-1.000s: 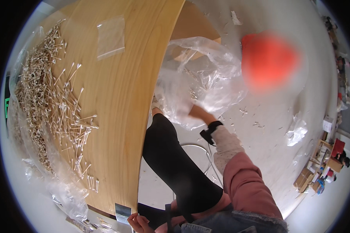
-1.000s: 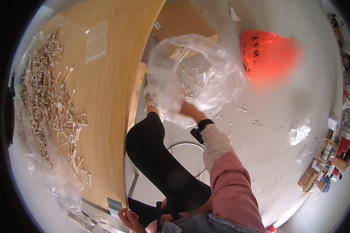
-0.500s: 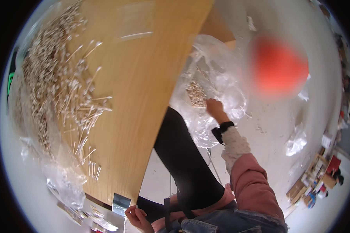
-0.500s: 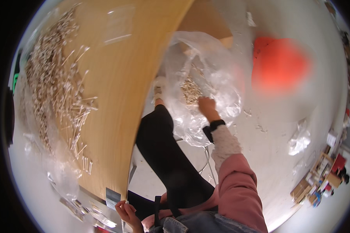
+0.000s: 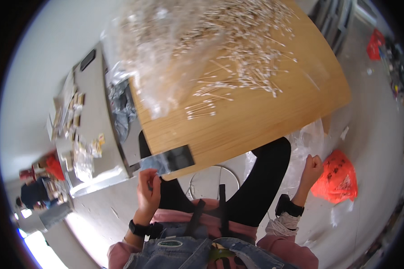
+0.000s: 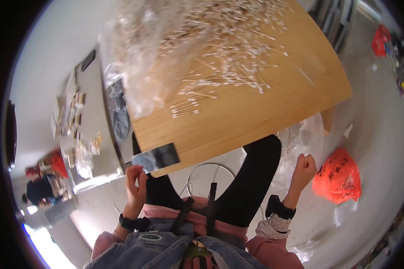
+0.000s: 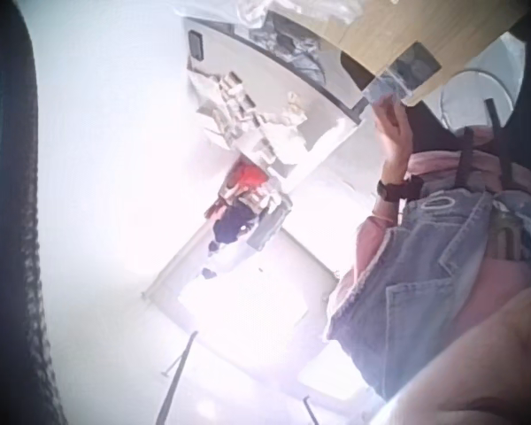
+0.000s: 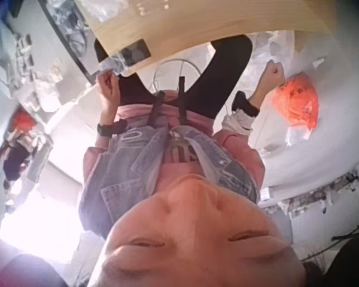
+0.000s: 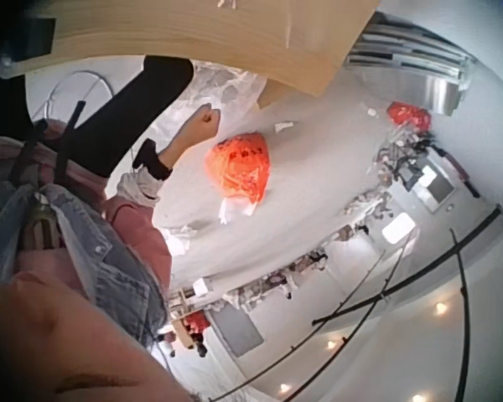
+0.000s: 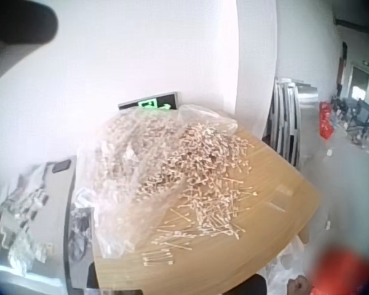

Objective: The recorder is sorting cotton swabs on a table and placing them into small plastic bags for packaging.

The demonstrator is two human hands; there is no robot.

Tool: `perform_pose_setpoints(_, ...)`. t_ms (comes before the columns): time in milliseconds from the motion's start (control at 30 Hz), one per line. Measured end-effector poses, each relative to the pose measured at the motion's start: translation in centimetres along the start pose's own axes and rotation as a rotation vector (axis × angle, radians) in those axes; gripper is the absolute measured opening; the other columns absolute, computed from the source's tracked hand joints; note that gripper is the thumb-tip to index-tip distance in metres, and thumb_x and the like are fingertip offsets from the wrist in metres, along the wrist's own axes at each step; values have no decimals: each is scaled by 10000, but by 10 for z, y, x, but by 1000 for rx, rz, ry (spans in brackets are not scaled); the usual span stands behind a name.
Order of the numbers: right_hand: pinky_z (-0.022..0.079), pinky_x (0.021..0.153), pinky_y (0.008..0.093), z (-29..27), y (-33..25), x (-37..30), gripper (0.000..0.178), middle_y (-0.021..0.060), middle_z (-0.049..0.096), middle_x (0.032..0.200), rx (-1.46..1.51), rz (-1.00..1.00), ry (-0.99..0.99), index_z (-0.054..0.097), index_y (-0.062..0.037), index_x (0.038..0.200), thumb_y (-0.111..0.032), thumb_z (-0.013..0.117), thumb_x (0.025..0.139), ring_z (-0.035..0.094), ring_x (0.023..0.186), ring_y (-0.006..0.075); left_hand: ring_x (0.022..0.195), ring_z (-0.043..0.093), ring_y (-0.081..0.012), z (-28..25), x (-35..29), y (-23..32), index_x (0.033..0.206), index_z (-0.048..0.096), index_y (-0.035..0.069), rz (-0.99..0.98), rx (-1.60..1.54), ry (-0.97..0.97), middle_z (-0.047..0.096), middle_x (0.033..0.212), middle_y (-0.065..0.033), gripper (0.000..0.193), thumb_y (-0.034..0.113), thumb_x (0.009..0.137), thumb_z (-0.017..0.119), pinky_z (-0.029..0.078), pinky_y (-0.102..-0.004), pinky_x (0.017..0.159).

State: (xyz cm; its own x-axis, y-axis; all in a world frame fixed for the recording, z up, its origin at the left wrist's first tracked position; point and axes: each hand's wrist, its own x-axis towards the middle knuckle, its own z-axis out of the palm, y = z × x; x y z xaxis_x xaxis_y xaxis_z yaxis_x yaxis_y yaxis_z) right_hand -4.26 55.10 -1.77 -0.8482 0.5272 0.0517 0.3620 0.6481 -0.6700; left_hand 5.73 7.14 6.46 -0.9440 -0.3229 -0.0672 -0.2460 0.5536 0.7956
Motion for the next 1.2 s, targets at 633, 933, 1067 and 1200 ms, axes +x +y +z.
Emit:
perform_pose_setpoints(633,445,1032,437,151,-267,-39,389,109,647,1240,-187,-1025,-459,655,-37,1204,-22,697,818,566,1199,325,823,583,-102,-21,37,-67,1354,490,8,-211,-463,-77,607,964,-46,480,35,921,696,508,-241,754)
perform_pose_setpoints(933,473,872,410,150,-256,-53,169,49,666,955,-141,-1146,-315,722,-57,964,-38,731,797,617,982,265,734,498,-57,-12,46,-55,1327,512,12,-298,-594,-136,538,800,13,473,16,900,716,434,-200,679)
perform_pose_setpoints(1067,470,853,390,149,-254,-62,156,36,663,942,-132,-1118,-324,724,-63,956,-44,737,801,618,961,248,747,558,-97,-9,50,-51,1300,536,16,-267,-533,-130,597,794,-26,469,30,875,734,474,-236,718)
perform_pose_setpoints(1200,467,846,385,147,-249,-71,162,26,662,939,-99,-1124,-338,725,-67,963,-48,742,803,619,965,240,811,628,-155,-6,56,-47,1280,552,24,-227,-463,-131,650,867,-69,465,37,858,747,516,-281,791)
